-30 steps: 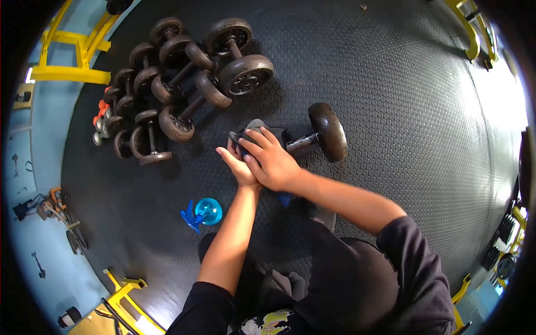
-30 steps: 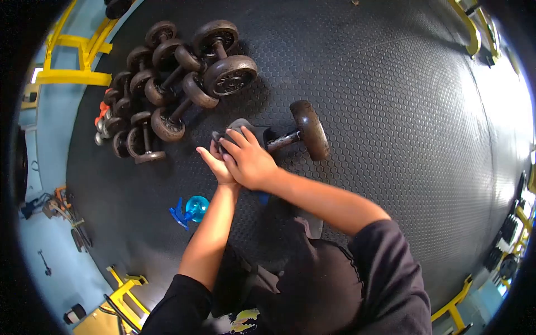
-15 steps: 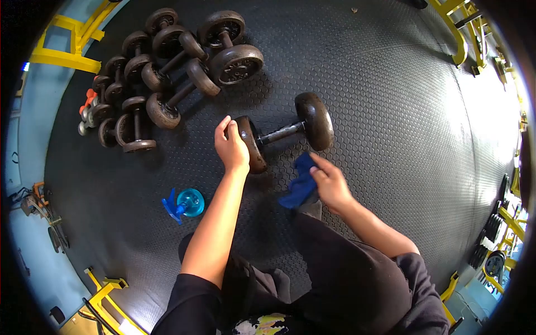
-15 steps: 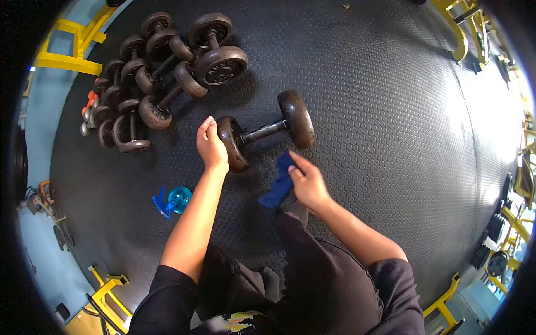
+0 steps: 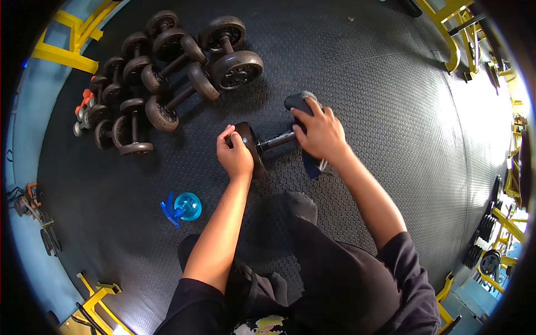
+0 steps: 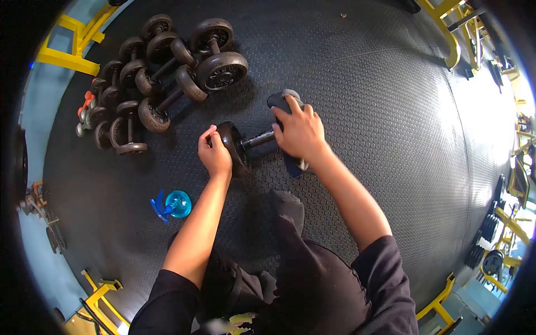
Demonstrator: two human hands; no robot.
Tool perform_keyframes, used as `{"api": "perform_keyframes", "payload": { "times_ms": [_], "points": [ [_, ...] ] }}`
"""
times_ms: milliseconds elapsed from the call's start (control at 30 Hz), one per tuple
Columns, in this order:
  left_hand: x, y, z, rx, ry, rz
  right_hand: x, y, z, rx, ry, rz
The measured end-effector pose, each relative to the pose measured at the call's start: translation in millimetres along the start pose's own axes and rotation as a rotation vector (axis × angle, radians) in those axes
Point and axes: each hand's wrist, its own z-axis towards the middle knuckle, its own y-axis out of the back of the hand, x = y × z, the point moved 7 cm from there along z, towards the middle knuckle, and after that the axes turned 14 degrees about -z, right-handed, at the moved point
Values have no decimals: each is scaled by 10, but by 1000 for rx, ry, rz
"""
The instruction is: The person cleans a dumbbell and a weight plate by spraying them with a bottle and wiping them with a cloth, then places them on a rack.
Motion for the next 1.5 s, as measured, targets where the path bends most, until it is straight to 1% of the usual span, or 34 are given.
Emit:
{"api": "perform_keyframes", "payload": {
  "times_ms": [67, 100, 133, 200, 233, 267, 333, 400, 433, 467, 533, 567, 600, 667, 700, 733, 800, 833, 867, 900, 933, 967, 1000, 1067, 1100, 1133, 1167, 1200, 1233, 1267, 1333, 1367, 1433, 1500],
  "points": [
    [-13, -13, 22, -25, 16, -30, -106, -130, 305, 233, -37, 243],
    [-28, -14, 26, -19, 17, -7, -103, -139, 422, 190, 9, 258],
    [-45, -17, 30, -11, 19, 14, -85, -194, 395, 195, 17, 250],
    [-73, -17, 43, -17, 45, 1, -78, -124, 242, 40, -58, 224],
    [-72, -25, 46, -17, 65, -7, -16, -61, 72, -143, -29, 129],
    [-59, -19, 48, -25, 71, -18, 60, -5, -149, -264, -13, 104],
    [-37, -11, 40, -12, 52, -37, 212, -30, -604, -284, 108, 45],
    [-16, -10, 52, -18, 35, -58, 354, -213, -958, -229, 198, 198],
    [-31, -7, 56, -8, 13, -66, 445, -261, -1055, -187, 212, 324],
    [-24, 9, 52, -18, 22, -64, 548, -330, -1126, -143, 223, 451],
    [-57, 2, 67, -19, 38, -60, 817, -355, -1157, -38, 330, 686],
    [-67, -6, 83, -24, 21, -75, 988, -371, -1138, 23, 398, 716],
    [-56, -28, 120, -26, 33, -76, 1084, -451, -1172, 136, 387, 736],
    [-54, -10, 100, -43, 11, -46, 1227, -406, -1157, 210, 368, 619],
    [-15, -8, 112, -23, 42, -21, 1277, -441, -1181, 246, 458, 515],
    [79, -8, 121, -44, 72, -13, 1264, -456, -1201, 282, 471, 514],
    [112, -1, 117, 36, 99, -107, 1267, -384, -1237, 316, 618, 328],
    [12, 33, 96, 176, 148, 100, 1220, -441, -1243, 482, 683, 223],
    [-135, 143, 54, 170, 173, 107, 1085, -469, -1231, 696, 615, 301],
    [-235, 174, 37, 311, 163, 279, 965, -483, -1198, 900, 544, 369],
    [-339, 199, 30, 457, 146, 450, 867, -485, -1171, 1037, 508, 240],
    [-453, 330, -33, 487, 224, 492, 771, -454, -1145, 1163, 469, 110],
    [-549, 477, -142, 507, 320, 435, 714, -404, -1111, 1166, 477, 120],
    [-798, 756, -420, 543, 498, 316, 600, -277, -938, 1055, 475, 6],
    [-907, 901, -578, 551, 408, 318, 640, -89, -863, 1051, 482, 27],
    [-1231, 975, -717, 563, 600, 296, 631, 137, -741, 983, 375, 115],
    [-1322, 1086, -924, 504, 706, 136, 587, 368, -611, 912, 267, 198],
    [-1586, 1125, -1026, 489, 729, 112, 571, 454, -658, 910, 268, 217],
    [-1887, 1149, -1099, 473, 749, 90, 535, 420, -765, 885, 157, 349],
    [-2441, 1103, -1070, 462, 973, 90, 529, 640, -581, 842, 48, 495],
    [-3005, 929, -816, 382, 1063, 54, 488, 937, -452, 859, 33, 516],
    [-3109, 831, -698, 385, 1055, 53, 478, 1012, -378, 877, 43, 492],
    [-3283, 625, -339, 351, 887, -149, 502, 1084, -164, 889, 54, 474],
    [-3221, 446, -28, 352, 848, -176, 523, 988, 4, 915, 29, 416]
  ]
}}
